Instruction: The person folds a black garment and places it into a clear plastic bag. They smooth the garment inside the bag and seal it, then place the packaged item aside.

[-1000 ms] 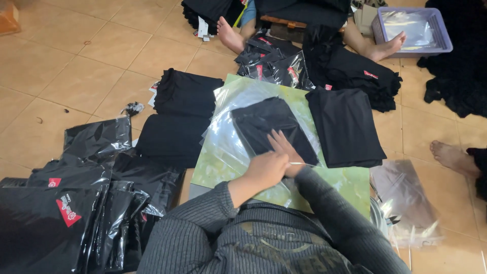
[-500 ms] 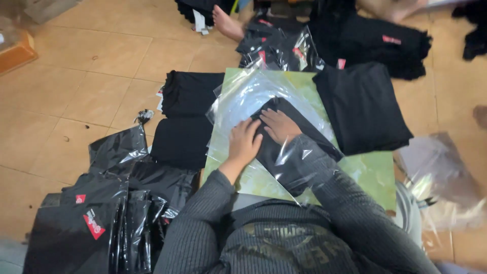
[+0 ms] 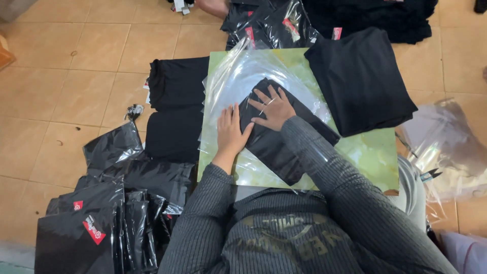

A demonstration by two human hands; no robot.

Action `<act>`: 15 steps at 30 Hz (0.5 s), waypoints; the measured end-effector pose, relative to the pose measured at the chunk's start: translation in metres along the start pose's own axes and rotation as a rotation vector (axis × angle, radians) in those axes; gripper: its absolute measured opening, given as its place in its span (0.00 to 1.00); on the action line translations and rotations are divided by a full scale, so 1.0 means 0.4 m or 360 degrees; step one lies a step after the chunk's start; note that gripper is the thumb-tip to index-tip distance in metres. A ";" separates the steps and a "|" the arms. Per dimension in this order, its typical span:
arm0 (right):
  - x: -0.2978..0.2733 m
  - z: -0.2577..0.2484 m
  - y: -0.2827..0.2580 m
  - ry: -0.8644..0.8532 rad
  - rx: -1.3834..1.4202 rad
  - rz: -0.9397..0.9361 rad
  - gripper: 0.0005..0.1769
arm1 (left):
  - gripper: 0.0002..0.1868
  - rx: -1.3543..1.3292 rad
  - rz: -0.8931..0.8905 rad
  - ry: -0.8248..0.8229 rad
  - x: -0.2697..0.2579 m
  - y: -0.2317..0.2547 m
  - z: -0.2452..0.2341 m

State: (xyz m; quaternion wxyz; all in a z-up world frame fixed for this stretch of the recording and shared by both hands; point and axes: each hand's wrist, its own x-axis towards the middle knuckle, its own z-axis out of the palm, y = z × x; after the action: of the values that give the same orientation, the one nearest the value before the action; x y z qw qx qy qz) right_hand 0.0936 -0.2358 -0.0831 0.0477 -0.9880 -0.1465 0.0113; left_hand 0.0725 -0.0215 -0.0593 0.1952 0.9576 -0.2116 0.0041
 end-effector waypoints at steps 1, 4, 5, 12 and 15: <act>-0.004 0.000 0.003 0.0045 0.0067 -0.0039 0.40 | 0.44 -0.0019 -0.0006 0.0015 -0.002 0.004 -0.002; -0.001 0.018 0.008 0.0160 0.0203 -0.0060 0.34 | 0.45 -0.0033 -0.0019 0.0048 -0.002 -0.002 0.008; 0.004 0.026 0.011 0.0224 0.0273 -0.0042 0.30 | 0.46 -0.0032 -0.0028 0.0062 0.000 -0.007 0.014; -0.019 -0.029 -0.011 0.0290 0.0169 0.0155 0.36 | 0.48 -0.0038 -0.0074 0.0019 -0.001 -0.011 0.021; -0.003 -0.047 -0.012 -0.0035 0.0144 0.0242 0.53 | 0.47 0.0001 -0.0058 0.0007 0.006 -0.013 0.023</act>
State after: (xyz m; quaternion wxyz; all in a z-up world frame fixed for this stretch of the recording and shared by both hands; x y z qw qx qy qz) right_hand 0.0917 -0.2332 -0.0638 0.0896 -0.9929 -0.0709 0.0324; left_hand 0.0759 -0.0217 -0.0697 0.1953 0.9614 -0.1938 0.0026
